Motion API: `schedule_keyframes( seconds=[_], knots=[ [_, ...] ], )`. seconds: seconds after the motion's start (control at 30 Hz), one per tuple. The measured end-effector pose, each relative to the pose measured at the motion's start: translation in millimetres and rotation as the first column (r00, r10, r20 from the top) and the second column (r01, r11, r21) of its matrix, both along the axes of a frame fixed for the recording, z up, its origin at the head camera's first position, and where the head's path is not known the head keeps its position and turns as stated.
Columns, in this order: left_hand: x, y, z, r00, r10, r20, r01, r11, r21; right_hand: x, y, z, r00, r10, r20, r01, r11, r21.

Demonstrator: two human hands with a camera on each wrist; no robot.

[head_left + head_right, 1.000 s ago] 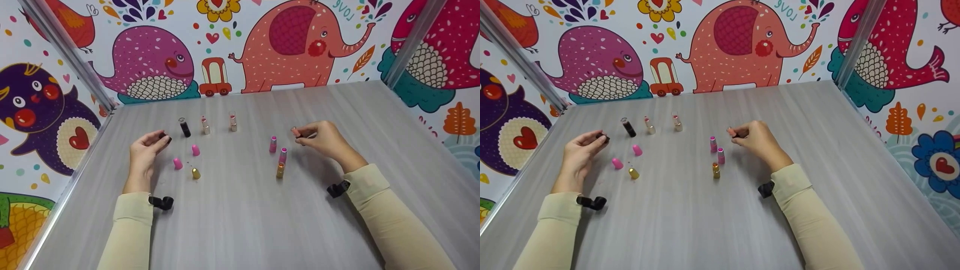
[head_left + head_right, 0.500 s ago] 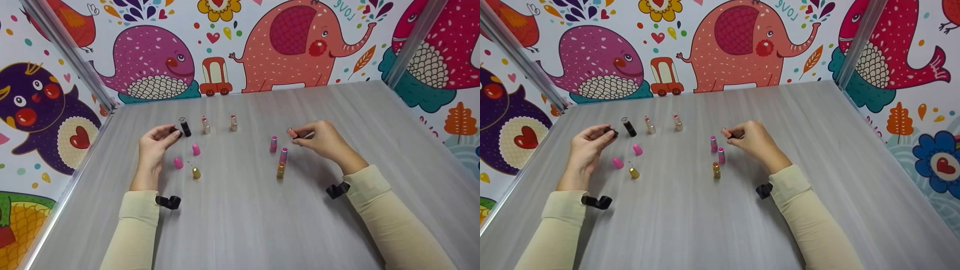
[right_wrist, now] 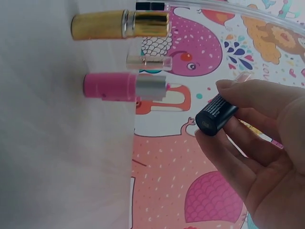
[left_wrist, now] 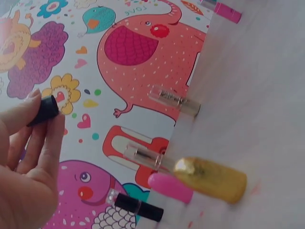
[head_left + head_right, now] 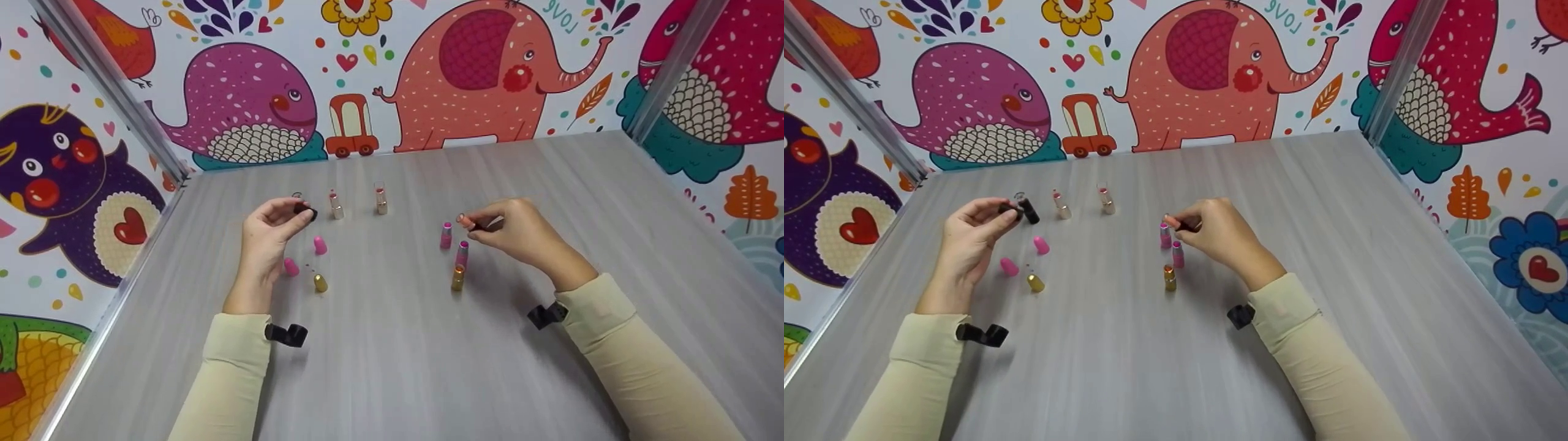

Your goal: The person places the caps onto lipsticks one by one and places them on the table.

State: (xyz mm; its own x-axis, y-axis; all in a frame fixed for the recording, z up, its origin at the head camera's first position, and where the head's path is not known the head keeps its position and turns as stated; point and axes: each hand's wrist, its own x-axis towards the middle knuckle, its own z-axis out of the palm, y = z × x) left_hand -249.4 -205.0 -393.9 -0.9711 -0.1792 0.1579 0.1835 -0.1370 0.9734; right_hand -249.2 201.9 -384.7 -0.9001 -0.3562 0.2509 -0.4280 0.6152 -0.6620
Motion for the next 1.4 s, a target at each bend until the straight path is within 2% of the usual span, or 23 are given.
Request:
schedule_keyframes(
  seconds=[0.3,0.5,0.73,1.07,1.4],
  knots=[
    [7.3,25.9,1.8,0.998,-0.061,0.008,0.062,0.994,-0.089,8.9,-11.1,2.0,0.996,0.059,-0.059,-0.06,0.998,-0.007],
    [13.3,43.2,3.5,0.992,-0.118,0.042,0.122,0.987,-0.102,12.4,-16.6,1.7,0.993,0.09,-0.07,-0.089,0.996,0.008],
    [22.1,62.4,4.7,0.985,-0.168,0.03,0.171,0.976,-0.133,17.7,-24.7,0.1,0.988,0.129,-0.085,-0.129,0.992,0.006],
    [29.0,81.5,0.6,0.976,-0.216,0.027,0.218,0.971,-0.098,24.4,-35.3,-1.9,0.978,0.18,-0.108,-0.175,0.983,0.056],
    [37.2,98.9,-4.2,0.953,-0.3,0.046,0.303,0.95,-0.081,28.4,-42.8,-4.3,0.962,0.234,-0.143,-0.222,0.97,0.096]
  ],
)
